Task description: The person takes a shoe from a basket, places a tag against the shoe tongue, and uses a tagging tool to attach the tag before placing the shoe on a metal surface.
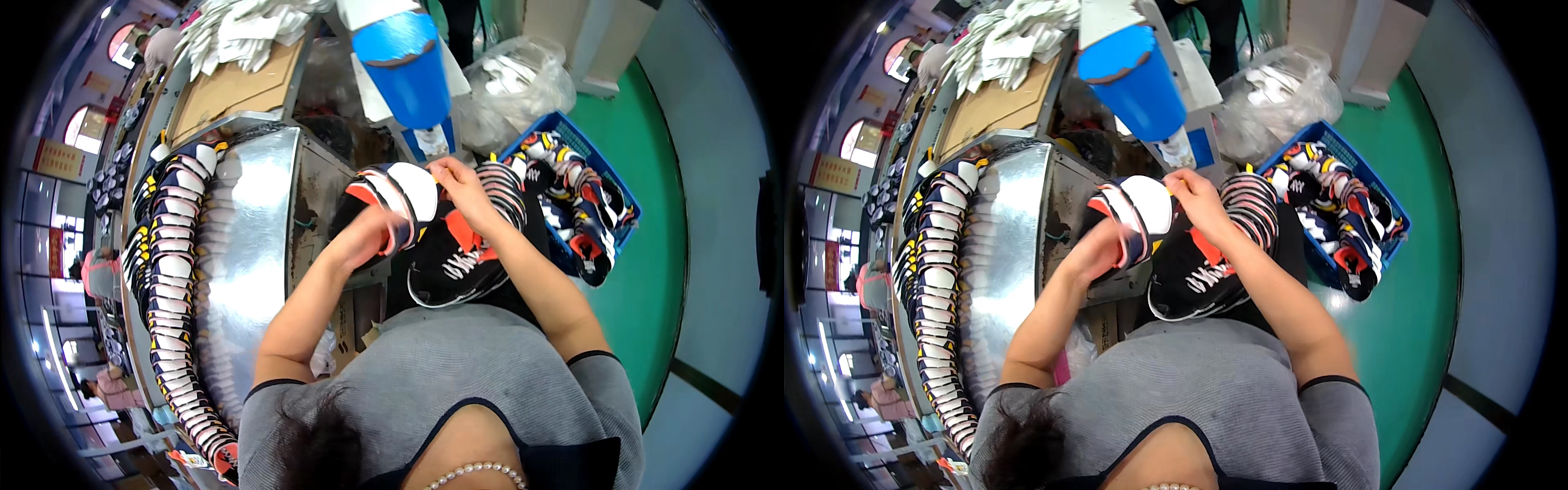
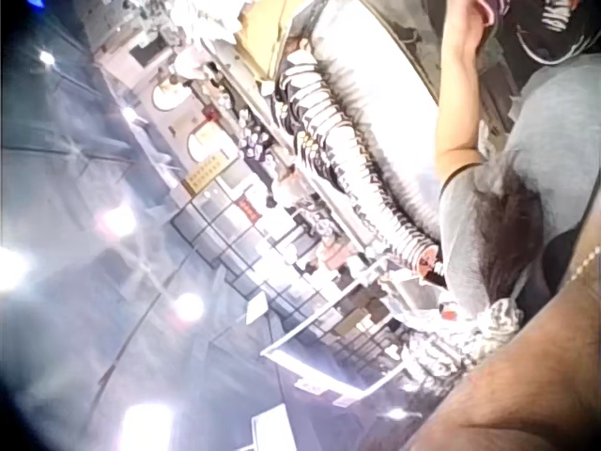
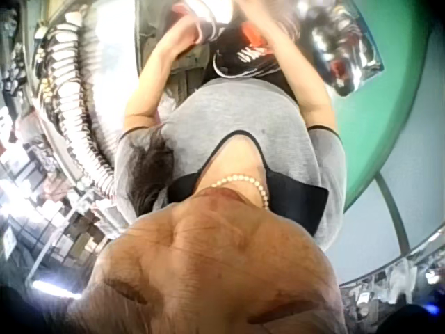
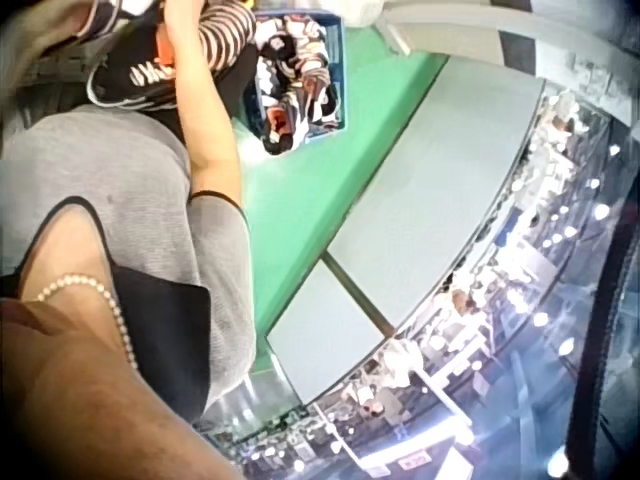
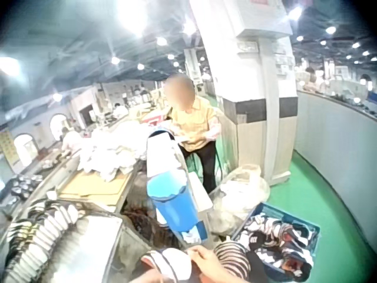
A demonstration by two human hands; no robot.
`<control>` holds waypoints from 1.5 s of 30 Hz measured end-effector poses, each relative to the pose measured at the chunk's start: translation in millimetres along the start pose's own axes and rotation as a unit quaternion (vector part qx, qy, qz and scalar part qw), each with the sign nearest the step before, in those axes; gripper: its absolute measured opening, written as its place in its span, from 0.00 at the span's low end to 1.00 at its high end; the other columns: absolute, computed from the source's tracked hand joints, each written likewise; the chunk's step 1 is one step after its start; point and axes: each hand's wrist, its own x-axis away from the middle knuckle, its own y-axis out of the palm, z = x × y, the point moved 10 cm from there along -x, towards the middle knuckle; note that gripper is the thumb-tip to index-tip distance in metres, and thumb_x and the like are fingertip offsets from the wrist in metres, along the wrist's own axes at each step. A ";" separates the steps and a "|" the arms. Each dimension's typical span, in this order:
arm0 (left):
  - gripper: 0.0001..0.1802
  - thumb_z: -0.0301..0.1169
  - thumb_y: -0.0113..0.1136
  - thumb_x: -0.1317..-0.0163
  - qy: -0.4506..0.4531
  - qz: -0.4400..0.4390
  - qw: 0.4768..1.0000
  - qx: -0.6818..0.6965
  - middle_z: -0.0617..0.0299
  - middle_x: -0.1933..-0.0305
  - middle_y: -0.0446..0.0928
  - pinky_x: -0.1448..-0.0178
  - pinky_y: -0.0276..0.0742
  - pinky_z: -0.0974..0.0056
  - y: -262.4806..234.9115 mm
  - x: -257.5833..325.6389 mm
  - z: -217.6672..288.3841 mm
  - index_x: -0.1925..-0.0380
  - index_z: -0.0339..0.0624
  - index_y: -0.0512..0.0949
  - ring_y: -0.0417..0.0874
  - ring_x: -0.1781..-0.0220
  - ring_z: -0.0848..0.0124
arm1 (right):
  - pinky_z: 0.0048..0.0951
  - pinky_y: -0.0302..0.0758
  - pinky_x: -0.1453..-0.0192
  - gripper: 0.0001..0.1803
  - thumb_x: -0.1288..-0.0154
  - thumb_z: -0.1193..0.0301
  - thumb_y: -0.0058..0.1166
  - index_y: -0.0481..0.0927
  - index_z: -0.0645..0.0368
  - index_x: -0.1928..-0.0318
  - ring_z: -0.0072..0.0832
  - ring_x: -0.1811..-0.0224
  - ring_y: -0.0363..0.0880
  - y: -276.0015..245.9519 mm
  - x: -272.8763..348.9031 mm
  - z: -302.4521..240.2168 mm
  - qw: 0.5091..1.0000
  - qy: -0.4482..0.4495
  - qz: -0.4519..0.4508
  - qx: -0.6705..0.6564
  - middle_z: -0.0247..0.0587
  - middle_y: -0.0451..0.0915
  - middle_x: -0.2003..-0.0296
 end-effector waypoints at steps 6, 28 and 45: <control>0.27 0.38 0.50 0.39 0.038 0.125 0.970 0.207 0.50 0.54 0.78 0.44 0.75 0.59 -68.6 -1.8 -27.7 0.45 0.30 0.66 0.81 0.53 0.62 | 0.23 0.68 0.54 0.08 0.32 0.75 0.43 0.75 0.62 0.59 0.22 0.62 0.72 -5.1 -25.5 4.5 0.996 -0.042 0.069 -0.049 0.34 0.77 0.67; 0.18 0.35 0.62 0.40 0.169 0.221 0.960 0.041 0.61 0.56 0.79 0.51 0.72 0.68 -50.7 -103.1 13.3 0.54 0.35 0.76 0.79 0.56 0.74 | 0.24 0.74 0.61 0.06 0.35 0.72 0.54 0.75 0.62 0.64 0.24 0.67 0.77 -36.4 -50.6 31.5 0.985 0.067 0.059 -0.144 0.39 0.78 0.69; 0.23 0.40 0.53 0.33 0.174 0.353 0.919 0.016 0.58 0.52 0.77 0.45 0.72 0.64 -46.9 -9.4 -29.0 0.46 0.33 0.69 0.79 0.52 0.70 | 0.24 0.67 0.51 0.12 0.42 0.68 0.54 0.74 0.61 0.59 0.23 0.63 0.70 -63.7 -39.0 53.8 0.939 0.052 0.191 -0.282 0.36 0.73 0.68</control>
